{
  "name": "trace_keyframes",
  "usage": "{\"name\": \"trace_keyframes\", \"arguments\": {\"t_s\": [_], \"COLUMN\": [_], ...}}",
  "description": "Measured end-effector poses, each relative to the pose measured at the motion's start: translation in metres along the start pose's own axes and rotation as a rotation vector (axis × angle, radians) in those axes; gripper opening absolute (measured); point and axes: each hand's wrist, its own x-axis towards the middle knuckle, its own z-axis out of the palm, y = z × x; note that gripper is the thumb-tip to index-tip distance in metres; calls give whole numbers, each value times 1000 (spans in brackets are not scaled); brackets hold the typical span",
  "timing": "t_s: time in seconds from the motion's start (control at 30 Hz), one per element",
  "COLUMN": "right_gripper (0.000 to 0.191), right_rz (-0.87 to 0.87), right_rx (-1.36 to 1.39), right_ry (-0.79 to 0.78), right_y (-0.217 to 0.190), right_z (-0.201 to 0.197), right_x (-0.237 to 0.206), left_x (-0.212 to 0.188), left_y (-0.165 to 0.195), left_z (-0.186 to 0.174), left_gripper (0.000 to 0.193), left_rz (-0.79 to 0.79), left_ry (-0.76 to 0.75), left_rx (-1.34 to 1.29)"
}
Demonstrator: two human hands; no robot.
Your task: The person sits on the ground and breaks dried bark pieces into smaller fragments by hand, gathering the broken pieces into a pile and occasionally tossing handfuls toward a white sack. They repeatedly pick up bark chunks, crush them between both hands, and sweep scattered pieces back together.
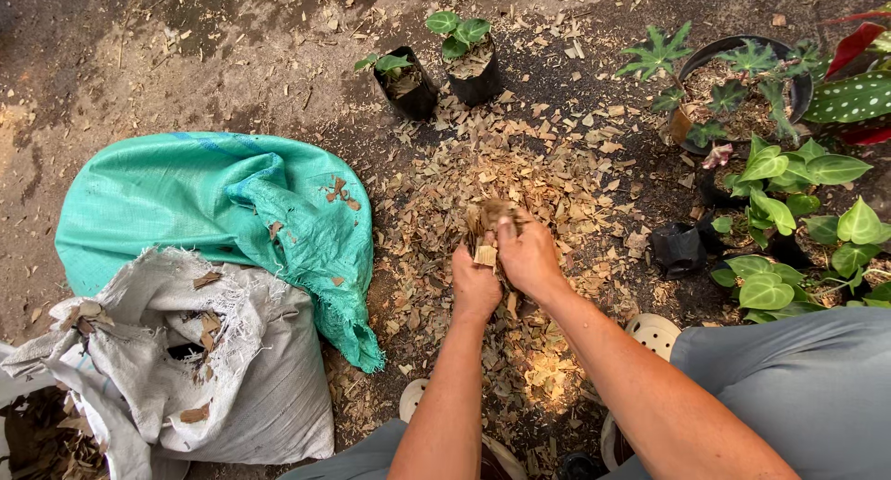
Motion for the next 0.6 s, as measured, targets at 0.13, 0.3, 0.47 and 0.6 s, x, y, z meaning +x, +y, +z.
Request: {"name": "trace_keyframes", "arguments": {"t_s": [0.13,0.3,0.47,0.6], "right_gripper": [30,46,60,45], "right_rz": [152,-343,-279,-550], "right_rx": [314,-58,-607,-663], "right_ry": [144,-59,-305,-77], "right_y": [24,30,5,7], "right_z": [10,-21,-37,-28], "right_x": [20,27,25,24], "left_x": [-1,13,25,21], "left_y": [16,28,23,14], "left_z": [-1,-36,-59,-42], "left_gripper": [34,37,32,23], "left_rz": [-74,-252,-105,-5], "left_ry": [10,-191,-519,-528], "left_rx": [119,211,463,318]}}
